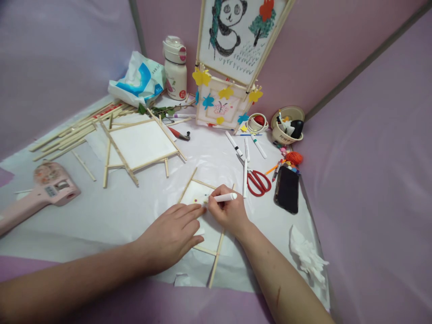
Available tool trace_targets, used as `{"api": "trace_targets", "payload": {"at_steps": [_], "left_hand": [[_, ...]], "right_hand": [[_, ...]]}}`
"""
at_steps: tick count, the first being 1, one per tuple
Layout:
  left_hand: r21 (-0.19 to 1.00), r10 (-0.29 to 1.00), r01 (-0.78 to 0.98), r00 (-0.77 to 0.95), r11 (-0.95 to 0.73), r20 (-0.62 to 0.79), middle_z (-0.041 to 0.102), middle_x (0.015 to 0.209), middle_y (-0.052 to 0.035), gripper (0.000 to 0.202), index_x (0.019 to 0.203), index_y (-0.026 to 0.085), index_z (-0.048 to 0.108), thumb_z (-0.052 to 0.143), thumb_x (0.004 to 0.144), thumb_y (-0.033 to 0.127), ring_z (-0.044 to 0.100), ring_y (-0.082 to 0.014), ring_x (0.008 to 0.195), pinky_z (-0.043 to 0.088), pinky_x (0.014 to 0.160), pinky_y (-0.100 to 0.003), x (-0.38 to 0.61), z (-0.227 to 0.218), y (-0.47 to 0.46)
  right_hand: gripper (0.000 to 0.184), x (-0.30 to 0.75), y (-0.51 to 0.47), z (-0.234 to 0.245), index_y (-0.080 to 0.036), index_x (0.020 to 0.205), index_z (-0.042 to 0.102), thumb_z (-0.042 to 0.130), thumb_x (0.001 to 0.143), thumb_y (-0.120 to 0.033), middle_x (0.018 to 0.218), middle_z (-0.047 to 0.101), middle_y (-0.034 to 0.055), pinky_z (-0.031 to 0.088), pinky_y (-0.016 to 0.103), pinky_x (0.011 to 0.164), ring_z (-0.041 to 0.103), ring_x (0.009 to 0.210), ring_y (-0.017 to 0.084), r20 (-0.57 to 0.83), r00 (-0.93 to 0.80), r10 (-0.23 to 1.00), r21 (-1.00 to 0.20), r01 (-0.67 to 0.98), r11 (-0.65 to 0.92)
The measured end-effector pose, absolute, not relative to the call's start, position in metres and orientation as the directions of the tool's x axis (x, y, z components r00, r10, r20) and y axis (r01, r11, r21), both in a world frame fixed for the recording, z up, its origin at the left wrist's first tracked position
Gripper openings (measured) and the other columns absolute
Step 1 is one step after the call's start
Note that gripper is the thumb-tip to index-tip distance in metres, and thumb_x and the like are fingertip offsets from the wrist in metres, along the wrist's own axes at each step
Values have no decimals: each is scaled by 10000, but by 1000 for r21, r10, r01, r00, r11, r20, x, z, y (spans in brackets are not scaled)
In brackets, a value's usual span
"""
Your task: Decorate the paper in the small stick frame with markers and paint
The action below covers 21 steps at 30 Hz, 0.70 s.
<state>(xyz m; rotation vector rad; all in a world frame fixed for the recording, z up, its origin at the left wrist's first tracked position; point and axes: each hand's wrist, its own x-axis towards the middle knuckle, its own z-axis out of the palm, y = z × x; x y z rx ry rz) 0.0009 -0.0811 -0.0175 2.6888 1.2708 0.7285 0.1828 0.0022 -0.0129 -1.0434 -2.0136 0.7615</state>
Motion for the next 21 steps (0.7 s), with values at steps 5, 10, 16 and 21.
{"api": "trace_targets", "payload": {"at_steps": [5, 10, 16, 21], "left_hand": [[266, 745, 708, 546, -655, 383, 683, 1140, -161, 320, 837, 121, 630, 477, 1006, 345, 589, -310, 1153, 439, 952, -436, 1, -16, -81], [270, 745, 706, 542, -654, 388, 679, 1178, -163, 315, 836, 117, 640, 494, 1000, 343, 585, -315, 1174, 432, 967, -439, 1, -17, -81], [264, 745, 711, 537, -652, 396, 675, 1204, -160, 317, 842, 114, 645, 498, 999, 345, 581, -321, 1183, 429, 971, -443, 1, -18, -80], [263, 743, 708, 543, -655, 391, 673, 1208, -156, 311, 849, 116, 645, 498, 999, 346, 579, -320, 1183, 431, 969, -443, 1, -19, -80]], "right_hand": [[142, 182, 2, -13, -199, 726, 551, 584, 859, -233, 538, 478, -59, 310, 224, 436, 395, 443, 84, 312, -419, 853, -785, 392, 480], [145, 183, 3, -15, -203, 718, 546, 587, 855, -226, 544, 478, -57, 319, 228, 447, 407, 454, 88, 327, -408, 853, -773, 404, 490], [147, 185, 3, -17, -206, 726, 540, 588, 863, -232, 543, 467, -65, 315, 226, 445, 401, 451, 84, 331, -379, 864, -775, 413, 479], [145, 185, 4, -17, -206, 729, 538, 583, 864, -229, 545, 470, -66, 316, 225, 443, 403, 449, 83, 345, -381, 858, -769, 408, 491]]}}
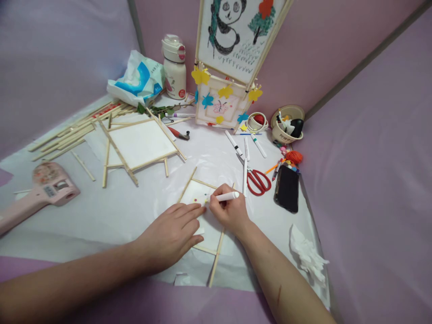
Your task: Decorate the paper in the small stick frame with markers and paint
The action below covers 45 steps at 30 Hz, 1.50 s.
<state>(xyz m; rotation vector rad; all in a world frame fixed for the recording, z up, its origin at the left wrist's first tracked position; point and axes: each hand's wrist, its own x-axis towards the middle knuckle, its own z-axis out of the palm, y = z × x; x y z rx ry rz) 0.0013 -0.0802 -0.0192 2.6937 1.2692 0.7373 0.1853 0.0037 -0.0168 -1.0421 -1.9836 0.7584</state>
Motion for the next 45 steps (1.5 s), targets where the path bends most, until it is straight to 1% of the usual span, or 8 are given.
{"api": "trace_targets", "payload": {"at_steps": [9, 16, 24, 27, 32, 40, 45], "left_hand": [[263, 747, 713, 536, -650, 393, 677, 1190, -151, 342, 838, 123, 643, 455, 1015, 347, 577, -321, 1188, 443, 965, -446, 0, -17, -81], [268, 751, 711, 550, -651, 365, 678, 1181, -160, 321, 847, 122, 643, 471, 1009, 339, 574, -324, 1199, 446, 973, -454, 0, -17, -82], [253, 746, 711, 560, -656, 362, 675, 1208, -144, 332, 864, 119, 645, 460, 1018, 349, 557, -328, 1220, 437, 976, -460, 0, -18, -81], [256, 742, 706, 562, -660, 364, 675, 1207, -136, 321, 870, 118, 643, 465, 1018, 341, 547, -337, 1231, 432, 978, -466, 0, -18, -82], [266, 741, 698, 573, -665, 350, 668, 1223, -116, 297, 890, 118, 639, 490, 1009, 346, 532, -350, 1243, 430, 969, -477, 0, -18, -83], [259, 743, 703, 570, -662, 351, 676, 1213, -115, 292, 865, 125, 639, 495, 1006, 337, 540, -351, 1230, 428, 958, -476, 0, -17, -81], [264, 744, 702, 569, -661, 352, 674, 1218, -115, 278, 880, 123, 641, 504, 1002, 332, 538, -348, 1233, 424, 961, -476, 1, -18, -82]], "right_hand": [[142, 185, 2, -15, -206, 723, 544, 588, 855, -231, 545, 475, -58, 323, 228, 447, 409, 457, 90, 331, -402, 853, -774, 402, 490], [149, 183, 1, -13, -206, 709, 535, 581, 849, -232, 538, 479, -55, 304, 227, 430, 397, 436, 84, 296, -425, 855, -787, 399, 470], [153, 184, 2, -12, -207, 701, 525, 581, 842, -224, 527, 457, -62, 310, 228, 439, 391, 440, 86, 336, -403, 851, -761, 417, 498], [155, 185, 2, -13, -210, 703, 525, 579, 846, -238, 521, 458, -61, 310, 231, 438, 394, 440, 89, 336, -387, 858, -767, 417, 488], [149, 187, 1, -14, -218, 702, 516, 569, 838, -246, 529, 463, -54, 313, 242, 441, 397, 448, 99, 380, -339, 861, -775, 392, 496], [155, 185, 2, -14, -216, 694, 514, 573, 836, -232, 527, 461, -55, 313, 237, 442, 399, 454, 96, 343, -385, 857, -767, 411, 492], [152, 184, 3, -13, -213, 695, 519, 578, 834, -230, 530, 465, -55, 315, 235, 449, 400, 459, 94, 345, -391, 853, -758, 419, 499]]}}
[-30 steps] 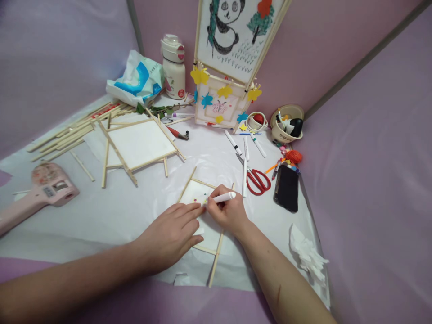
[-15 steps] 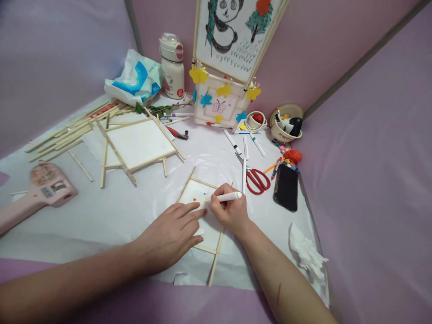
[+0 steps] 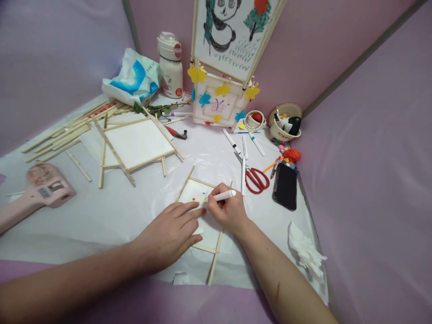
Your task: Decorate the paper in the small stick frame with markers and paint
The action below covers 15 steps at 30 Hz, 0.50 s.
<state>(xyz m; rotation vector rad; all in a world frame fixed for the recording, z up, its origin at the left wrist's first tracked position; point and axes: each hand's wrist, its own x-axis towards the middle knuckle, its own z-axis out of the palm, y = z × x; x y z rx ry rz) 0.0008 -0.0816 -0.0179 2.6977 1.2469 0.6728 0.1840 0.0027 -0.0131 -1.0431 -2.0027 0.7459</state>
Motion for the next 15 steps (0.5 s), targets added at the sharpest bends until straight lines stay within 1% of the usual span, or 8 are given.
{"api": "trace_targets", "payload": {"at_steps": [8, 15], "left_hand": [[264, 742, 700, 572, -663, 348, 673, 1224, -123, 297, 867, 119, 646, 495, 1007, 333, 541, -353, 1233, 428, 957, -483, 0, -17, -81], [262, 745, 704, 569, -660, 348, 682, 1212, -116, 314, 857, 125, 650, 479, 1012, 337, 550, -350, 1224, 436, 955, -480, 0, -16, -80]], "right_hand": [[153, 185, 2, -12, -213, 690, 512, 581, 825, -228, 499, 438, -66, 287, 233, 437, 375, 436, 89, 312, -409, 858, -762, 432, 483], [148, 185, 3, -13, -216, 691, 509, 577, 823, -223, 491, 433, -69, 291, 233, 433, 381, 427, 91, 331, -400, 855, -749, 439, 496]]}}
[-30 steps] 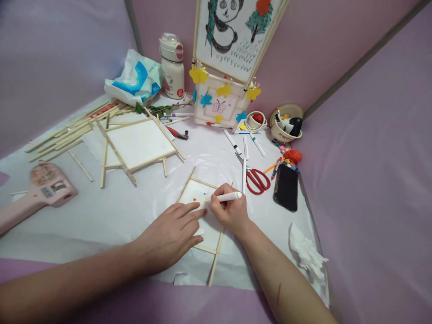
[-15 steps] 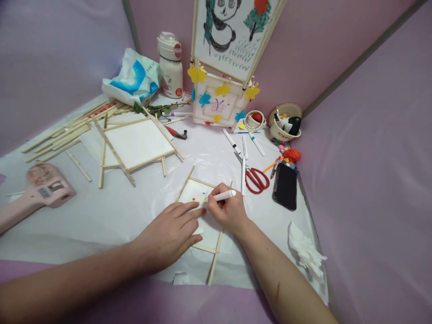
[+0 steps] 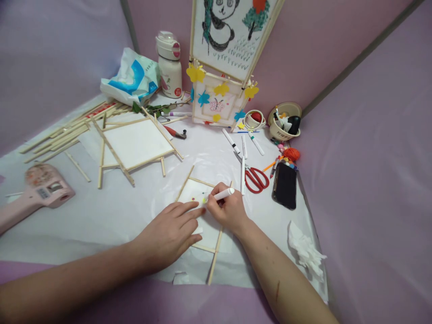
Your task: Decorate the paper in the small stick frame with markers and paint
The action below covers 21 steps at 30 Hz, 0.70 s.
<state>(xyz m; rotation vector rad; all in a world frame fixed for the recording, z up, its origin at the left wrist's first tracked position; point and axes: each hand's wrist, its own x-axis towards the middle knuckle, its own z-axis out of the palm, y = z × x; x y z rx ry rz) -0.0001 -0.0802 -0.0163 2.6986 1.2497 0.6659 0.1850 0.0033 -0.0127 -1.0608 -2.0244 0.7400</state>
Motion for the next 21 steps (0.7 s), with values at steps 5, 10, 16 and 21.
{"api": "trace_targets", "payload": {"at_steps": [5, 10, 16, 21], "left_hand": [[265, 743, 700, 572, -663, 348, 679, 1220, -113, 313, 870, 129, 653, 474, 1014, 341, 547, -349, 1227, 431, 958, -480, 1, -18, -81], [274, 749, 702, 569, -658, 339, 675, 1230, -120, 304, 868, 119, 654, 490, 1008, 334, 550, -359, 1222, 439, 949, -487, 1, -17, -81], [273, 748, 700, 573, -660, 335, 674, 1229, -120, 318, 880, 120, 654, 467, 1017, 338, 541, -360, 1235, 440, 950, -494, -1, -17, -81], [273, 748, 702, 568, -658, 343, 681, 1222, -115, 323, 875, 120, 652, 461, 1020, 336, 545, -358, 1232, 440, 948, -492, 0, -18, -80]], "right_hand": [[148, 185, 3, -14, -215, 702, 517, 578, 837, -227, 510, 442, -65, 301, 234, 435, 384, 434, 90, 343, -388, 856, -761, 420, 495], [146, 187, 3, -16, -216, 708, 521, 575, 842, -238, 530, 458, -59, 310, 239, 438, 388, 446, 94, 360, -345, 867, -778, 402, 483], [147, 186, 2, -15, -213, 699, 515, 577, 832, -226, 515, 452, -62, 311, 233, 436, 392, 439, 90, 346, -364, 865, -770, 416, 483], [142, 185, 3, -13, -209, 704, 520, 577, 833, -223, 505, 444, -67, 300, 225, 426, 385, 429, 86, 335, -381, 862, -766, 423, 484]]}}
